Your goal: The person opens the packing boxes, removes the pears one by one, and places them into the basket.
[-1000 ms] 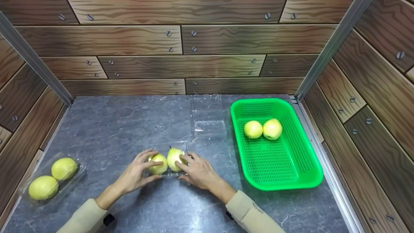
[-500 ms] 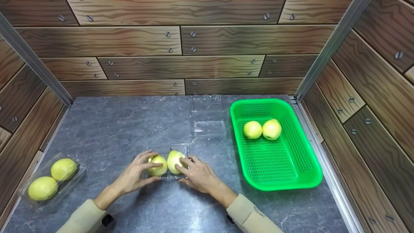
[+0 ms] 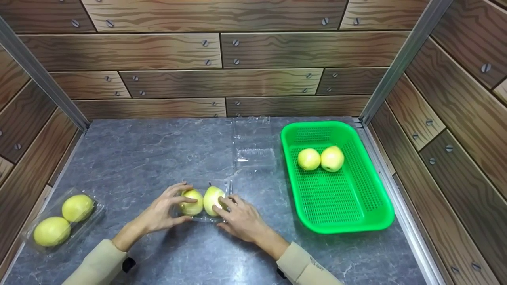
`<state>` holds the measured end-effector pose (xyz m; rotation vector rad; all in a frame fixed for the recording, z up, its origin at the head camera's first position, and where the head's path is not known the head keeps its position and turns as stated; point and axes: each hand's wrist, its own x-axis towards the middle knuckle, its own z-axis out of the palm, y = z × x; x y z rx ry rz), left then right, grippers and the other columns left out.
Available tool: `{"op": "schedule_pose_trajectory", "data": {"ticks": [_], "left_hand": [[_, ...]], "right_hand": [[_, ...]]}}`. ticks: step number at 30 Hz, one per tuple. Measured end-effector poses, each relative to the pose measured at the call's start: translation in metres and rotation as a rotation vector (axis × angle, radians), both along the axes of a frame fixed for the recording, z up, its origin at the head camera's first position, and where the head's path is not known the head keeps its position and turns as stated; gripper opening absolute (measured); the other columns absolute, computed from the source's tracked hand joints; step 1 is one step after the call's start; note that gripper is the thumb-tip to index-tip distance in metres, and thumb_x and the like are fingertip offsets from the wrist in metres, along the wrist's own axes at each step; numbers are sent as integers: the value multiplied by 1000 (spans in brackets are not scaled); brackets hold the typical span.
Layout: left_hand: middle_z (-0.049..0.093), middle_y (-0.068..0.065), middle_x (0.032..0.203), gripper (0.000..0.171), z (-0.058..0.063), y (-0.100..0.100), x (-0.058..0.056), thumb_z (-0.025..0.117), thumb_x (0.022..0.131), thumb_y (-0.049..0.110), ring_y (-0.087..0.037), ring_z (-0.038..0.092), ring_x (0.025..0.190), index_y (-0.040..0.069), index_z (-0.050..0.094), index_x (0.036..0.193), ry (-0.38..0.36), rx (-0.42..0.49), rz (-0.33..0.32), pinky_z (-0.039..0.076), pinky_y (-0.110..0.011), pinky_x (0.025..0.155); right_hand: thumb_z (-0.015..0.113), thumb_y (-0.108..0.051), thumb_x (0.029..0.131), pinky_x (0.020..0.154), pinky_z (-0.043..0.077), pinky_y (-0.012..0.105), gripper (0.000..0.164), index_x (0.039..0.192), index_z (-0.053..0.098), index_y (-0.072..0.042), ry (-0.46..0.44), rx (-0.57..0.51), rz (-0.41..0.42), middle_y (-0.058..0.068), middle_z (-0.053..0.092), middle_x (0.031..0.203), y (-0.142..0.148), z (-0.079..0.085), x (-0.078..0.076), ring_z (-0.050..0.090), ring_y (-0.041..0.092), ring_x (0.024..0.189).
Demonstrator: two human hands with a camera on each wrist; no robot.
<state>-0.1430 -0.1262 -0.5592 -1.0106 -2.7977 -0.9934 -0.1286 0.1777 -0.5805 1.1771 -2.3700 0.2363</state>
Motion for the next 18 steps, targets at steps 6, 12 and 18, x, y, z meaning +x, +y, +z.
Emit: {"op": "schedule_pose_trajectory", "data": {"ticks": [6, 12, 18], "left_hand": [[53, -15, 158, 46, 3, -1, -2, 87, 84, 25, -43, 38, 155, 16, 74, 127, -40, -5, -3, 37, -73, 121], [54, -19, 155, 65, -3, 3, 7, 83, 87, 25, -44, 44, 151, 7, 58, 144, 23, 100, 122, 41, -70, 120], [62, -24, 144, 57, -12, 10, 22, 84, 86, 17, -45, 58, 136, 0, 62, 136, 104, 293, 364, 49, -65, 116]], "right_hand": [[90, -46, 79, 74, 67, 32, 60, 130, 71, -22, 58, -12, -5, 7, 69, 131, -3, -2, 4, 67, 24, 111], [88, -49, 80, 78, 67, 32, 60, 130, 71, -21, 51, 8, 21, 7, 68, 131, 2, 1, 1, 67, 23, 112], [87, -50, 81, 88, 67, 35, 60, 131, 70, -20, 6, 38, 75, 8, 67, 135, 16, 12, -9, 67, 25, 119]]}}
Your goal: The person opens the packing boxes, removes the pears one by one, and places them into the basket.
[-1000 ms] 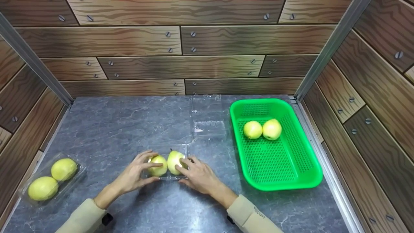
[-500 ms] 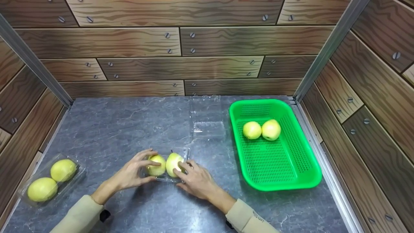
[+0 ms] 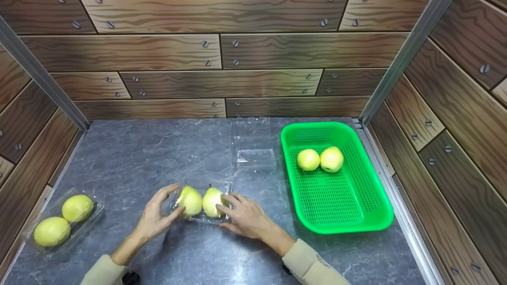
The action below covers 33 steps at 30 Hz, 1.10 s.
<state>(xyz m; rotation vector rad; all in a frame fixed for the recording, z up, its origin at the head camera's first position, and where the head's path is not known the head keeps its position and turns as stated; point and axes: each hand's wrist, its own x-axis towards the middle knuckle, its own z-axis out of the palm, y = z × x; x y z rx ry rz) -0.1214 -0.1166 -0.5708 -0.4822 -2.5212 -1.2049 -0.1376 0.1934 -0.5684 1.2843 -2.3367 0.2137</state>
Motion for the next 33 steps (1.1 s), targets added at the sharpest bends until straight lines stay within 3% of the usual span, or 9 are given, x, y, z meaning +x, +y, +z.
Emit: {"op": "schedule_pose_trajectory", "data": {"ticks": [4, 9, 19, 25, 27, 30, 33], "left_hand": [[68, -22, 134, 48, -9, 4, 7, 86, 84, 15, -40, 66, 122, 0, 68, 127, -2, 55, 115, 62, -53, 99], [70, -20, 127, 44, -18, 7, 9, 86, 85, 16, -37, 69, 111, 0, 71, 123, -1, 84, 138, 65, -35, 75], [68, -19, 130, 39, -21, 0, -2, 85, 86, 19, -33, 67, 108, 5, 73, 120, -35, 112, 77, 62, -31, 79], [69, -18, 130, 42, -24, -1, -7, 85, 86, 18, -37, 69, 115, 4, 71, 123, -59, 148, 103, 65, -40, 83], [69, -19, 130, 46, -25, 1, -5, 85, 87, 17, -38, 69, 117, 2, 69, 127, -96, 199, 140, 66, -46, 88], [67, -23, 133, 52, -26, 6, 3, 84, 88, 13, -41, 67, 121, -3, 63, 133, -187, 346, 222, 64, -50, 97], [63, -27, 138, 55, -26, 11, 14, 81, 91, 10, -43, 65, 125, -6, 56, 138, -285, 536, 328, 63, -37, 100]], "right_hand": [[86, -50, 82, 90, 67, 38, 63, 135, 69, -21, -76, 44, 32, 10, 65, 142, 8, 6, -7, 66, 27, 125], [85, -47, 83, 94, 66, 42, 63, 139, 68, -23, -166, 73, 44, 9, 64, 147, 14, 10, -12, 64, 28, 130], [86, -48, 81, 95, 66, 39, 57, 130, 72, -23, -53, 29, 25, 8, 69, 138, 6, 0, -7, 67, 26, 124], [87, -51, 79, 94, 66, 36, 58, 126, 73, -21, 10, -13, 28, 9, 70, 133, -2, -6, 2, 67, 25, 119], [87, -52, 78, 94, 65, 34, 58, 125, 73, -20, 31, -27, 41, 8, 70, 131, -3, -7, 2, 68, 23, 117], [87, -49, 78, 92, 65, 32, 56, 123, 73, -19, 48, -51, 69, 8, 70, 128, 0, -8, 1, 69, 22, 114], [89, -41, 79, 90, 65, 30, 51, 121, 74, -17, 62, -63, 100, 7, 71, 124, 5, -7, -4, 70, 21, 110]]}}
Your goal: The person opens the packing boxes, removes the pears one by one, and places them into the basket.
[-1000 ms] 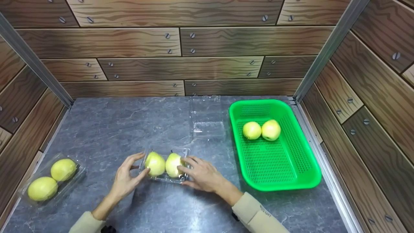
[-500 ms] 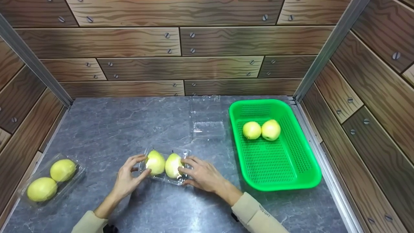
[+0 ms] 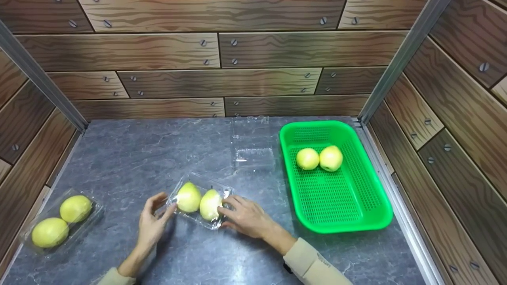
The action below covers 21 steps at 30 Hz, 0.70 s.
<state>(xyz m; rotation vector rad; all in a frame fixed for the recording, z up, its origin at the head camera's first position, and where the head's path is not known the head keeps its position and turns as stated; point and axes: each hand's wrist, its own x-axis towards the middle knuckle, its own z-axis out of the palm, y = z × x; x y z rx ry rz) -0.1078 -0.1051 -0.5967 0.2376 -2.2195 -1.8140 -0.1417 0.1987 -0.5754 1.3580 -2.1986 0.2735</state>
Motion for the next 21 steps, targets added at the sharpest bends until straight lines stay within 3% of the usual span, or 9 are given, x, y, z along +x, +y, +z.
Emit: {"op": "schedule_pose_trajectory", "data": {"ticks": [4, 7, 9, 12, 21], "left_hand": [[59, -27, 138, 54, 0, 7, 14, 76, 94, 7, -33, 66, 119, -6, 51, 141, -128, 212, 127, 58, -15, 90], [61, -23, 128, 54, -1, 14, 22, 73, 95, 5, -18, 67, 103, -7, 47, 141, -197, 348, 163, 60, -14, 83], [62, -18, 122, 54, -2, 19, 26, 71, 95, 2, -10, 65, 95, -8, 45, 142, -218, 431, 160, 63, -18, 82], [60, -13, 117, 54, -5, 27, 29, 68, 96, -3, -8, 65, 91, -9, 41, 142, -232, 529, 144, 66, -24, 83], [60, -10, 112, 53, -11, 47, 34, 67, 95, -6, -11, 68, 89, -8, 39, 141, -256, 629, 96, 68, -29, 84]], "right_hand": [[90, -30, 79, 86, 65, 28, 45, 119, 74, -17, 20, 14, 13, 4, 73, 119, 7, 1, -7, 71, 19, 106], [88, -25, 81, 87, 65, 28, 40, 119, 75, -18, 38, 30, 18, 3, 75, 117, 11, 1, -12, 73, 18, 104], [84, -24, 84, 87, 66, 29, 35, 117, 75, -18, 65, 42, 25, 3, 76, 115, 13, 2, -15, 74, 18, 103], [75, -24, 92, 86, 66, 29, 23, 114, 75, -17, 110, 53, 43, 3, 77, 111, 13, 2, -19, 75, 18, 100], [61, -22, 100, 87, 66, 31, 19, 113, 75, -17, 147, 102, 53, 3, 77, 109, 13, -3, -21, 75, 19, 98]]}}
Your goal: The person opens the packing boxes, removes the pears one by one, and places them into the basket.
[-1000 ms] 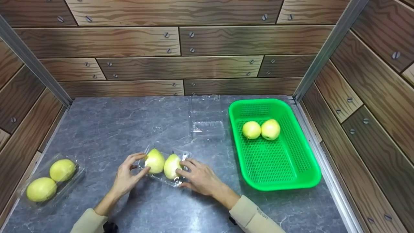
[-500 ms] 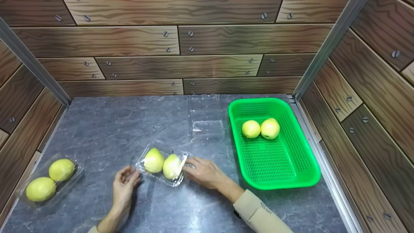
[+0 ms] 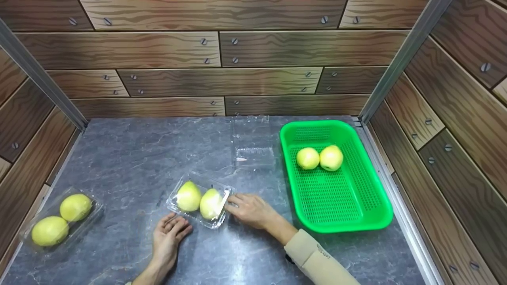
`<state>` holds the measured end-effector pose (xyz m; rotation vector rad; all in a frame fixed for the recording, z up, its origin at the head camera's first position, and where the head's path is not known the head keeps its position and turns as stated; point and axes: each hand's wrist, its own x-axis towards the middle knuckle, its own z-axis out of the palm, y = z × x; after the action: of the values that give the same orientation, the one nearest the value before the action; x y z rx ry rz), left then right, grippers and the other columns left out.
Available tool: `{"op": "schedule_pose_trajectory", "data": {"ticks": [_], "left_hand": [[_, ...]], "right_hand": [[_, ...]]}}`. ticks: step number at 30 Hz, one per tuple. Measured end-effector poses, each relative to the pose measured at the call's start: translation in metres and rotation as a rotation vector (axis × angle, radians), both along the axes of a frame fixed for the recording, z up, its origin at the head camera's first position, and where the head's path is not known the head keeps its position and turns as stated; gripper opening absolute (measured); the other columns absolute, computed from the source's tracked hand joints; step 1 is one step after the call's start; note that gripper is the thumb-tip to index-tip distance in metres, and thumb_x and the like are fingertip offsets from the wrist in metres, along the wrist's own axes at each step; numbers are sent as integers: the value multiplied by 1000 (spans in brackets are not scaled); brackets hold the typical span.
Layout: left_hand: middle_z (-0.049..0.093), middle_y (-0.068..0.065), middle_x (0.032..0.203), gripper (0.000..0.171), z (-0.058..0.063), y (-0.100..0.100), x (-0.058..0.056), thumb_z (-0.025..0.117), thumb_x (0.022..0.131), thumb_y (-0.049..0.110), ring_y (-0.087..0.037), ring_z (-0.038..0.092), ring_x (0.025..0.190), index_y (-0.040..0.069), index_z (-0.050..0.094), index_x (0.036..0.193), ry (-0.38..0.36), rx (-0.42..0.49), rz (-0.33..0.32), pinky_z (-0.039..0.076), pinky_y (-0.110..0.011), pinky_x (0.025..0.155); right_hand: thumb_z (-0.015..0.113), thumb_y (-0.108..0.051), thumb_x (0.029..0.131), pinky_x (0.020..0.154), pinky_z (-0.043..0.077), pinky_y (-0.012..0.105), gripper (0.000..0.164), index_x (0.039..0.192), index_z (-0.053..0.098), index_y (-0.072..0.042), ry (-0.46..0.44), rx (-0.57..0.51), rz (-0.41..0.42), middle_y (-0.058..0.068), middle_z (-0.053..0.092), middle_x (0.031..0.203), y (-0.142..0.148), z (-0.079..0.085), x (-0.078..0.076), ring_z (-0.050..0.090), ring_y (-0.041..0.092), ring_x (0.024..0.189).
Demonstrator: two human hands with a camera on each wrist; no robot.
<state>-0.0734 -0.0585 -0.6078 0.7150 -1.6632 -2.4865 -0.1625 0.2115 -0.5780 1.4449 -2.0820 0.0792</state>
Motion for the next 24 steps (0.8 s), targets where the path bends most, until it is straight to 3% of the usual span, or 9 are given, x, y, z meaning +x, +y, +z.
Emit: {"op": "schedule_pose_trajectory", "data": {"ticks": [6, 15, 24], "left_hand": [[58, -7, 105, 49, -1, 10, 3, 68, 92, -9, -10, 66, 86, -5, 41, 133, 56, 67, -7, 68, -28, 80], [59, -5, 99, 47, -3, 18, 4, 68, 92, -9, -11, 68, 80, -4, 42, 131, 70, 61, -1, 68, -30, 76], [66, -3, 95, 47, -6, 19, 4, 67, 95, -9, -13, 73, 79, -3, 40, 133, 86, 124, -6, 69, -30, 77]], "right_hand": [[58, -21, 101, 87, 66, 31, 20, 113, 73, -18, 0, 23, -11, 3, 77, 109, 0, 1, 1, 75, 19, 99], [61, -15, 94, 86, 66, 28, 24, 114, 74, -18, 60, 47, -1, 2, 76, 108, 0, 1, 1, 74, 17, 98], [61, -11, 90, 89, 66, 29, 29, 114, 76, -18, 61, 62, 1, 3, 77, 110, 0, 1, 2, 74, 18, 100]]}}
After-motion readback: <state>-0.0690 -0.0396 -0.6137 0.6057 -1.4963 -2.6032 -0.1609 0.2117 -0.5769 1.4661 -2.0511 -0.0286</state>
